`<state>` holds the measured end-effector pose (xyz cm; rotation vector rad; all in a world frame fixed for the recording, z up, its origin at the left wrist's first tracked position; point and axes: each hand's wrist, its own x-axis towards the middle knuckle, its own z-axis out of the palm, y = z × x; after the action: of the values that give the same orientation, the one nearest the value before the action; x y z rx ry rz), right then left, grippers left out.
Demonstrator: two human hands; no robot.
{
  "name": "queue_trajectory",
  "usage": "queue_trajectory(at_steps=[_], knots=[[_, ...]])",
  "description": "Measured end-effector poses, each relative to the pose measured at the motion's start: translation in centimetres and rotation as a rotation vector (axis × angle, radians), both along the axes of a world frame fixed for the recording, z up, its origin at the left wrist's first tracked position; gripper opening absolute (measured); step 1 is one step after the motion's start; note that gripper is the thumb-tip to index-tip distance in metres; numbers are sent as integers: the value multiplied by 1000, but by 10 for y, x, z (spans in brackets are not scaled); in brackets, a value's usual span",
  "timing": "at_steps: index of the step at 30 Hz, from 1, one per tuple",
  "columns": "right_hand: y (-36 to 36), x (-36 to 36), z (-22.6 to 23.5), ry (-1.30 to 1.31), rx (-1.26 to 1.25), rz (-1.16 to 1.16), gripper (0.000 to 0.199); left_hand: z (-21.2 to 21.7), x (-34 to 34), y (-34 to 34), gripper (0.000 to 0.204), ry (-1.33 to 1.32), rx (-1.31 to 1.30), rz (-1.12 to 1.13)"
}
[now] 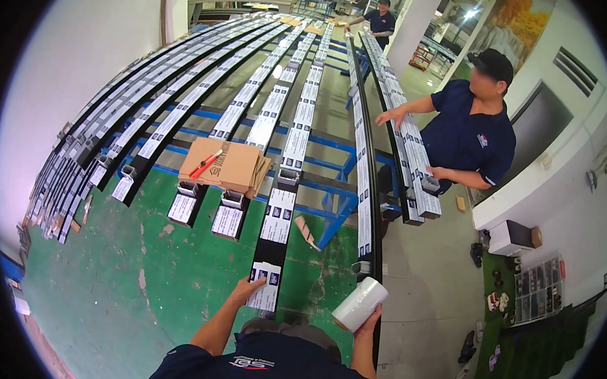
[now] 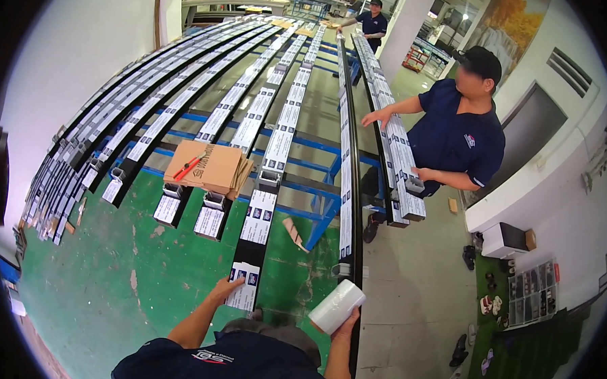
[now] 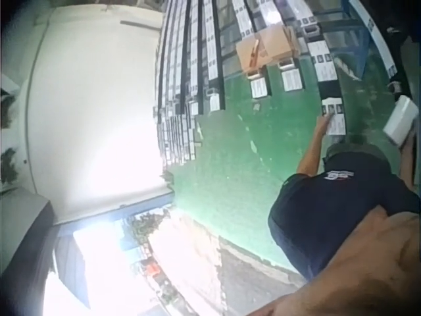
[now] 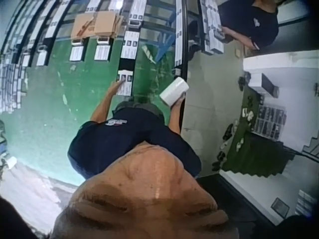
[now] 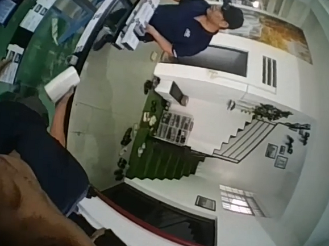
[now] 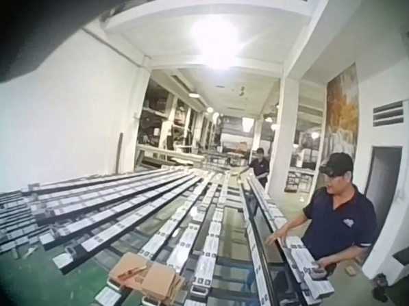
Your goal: The person wraps cardboard protectors onto metal rails, then secures them with plastic stretch wrap.
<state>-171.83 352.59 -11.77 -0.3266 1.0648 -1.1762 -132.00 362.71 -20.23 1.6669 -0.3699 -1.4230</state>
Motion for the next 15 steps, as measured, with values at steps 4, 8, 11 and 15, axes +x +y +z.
queue_trajectory(at_steps=[4,8,11,15], knots=[[13,20,-32,-82,-87,133,63,3,1,-2,61,150,-49,-10],[23,22,-39,-81,-14,107,68,12,4,1,48,315,-87,-69],[38,14,-34,-113,-38,165,71,9,3,1,43,229,-48,-58],[62,2,-25,-135,-58,180,72,13,-17,-10,42,110,-63,-48]])
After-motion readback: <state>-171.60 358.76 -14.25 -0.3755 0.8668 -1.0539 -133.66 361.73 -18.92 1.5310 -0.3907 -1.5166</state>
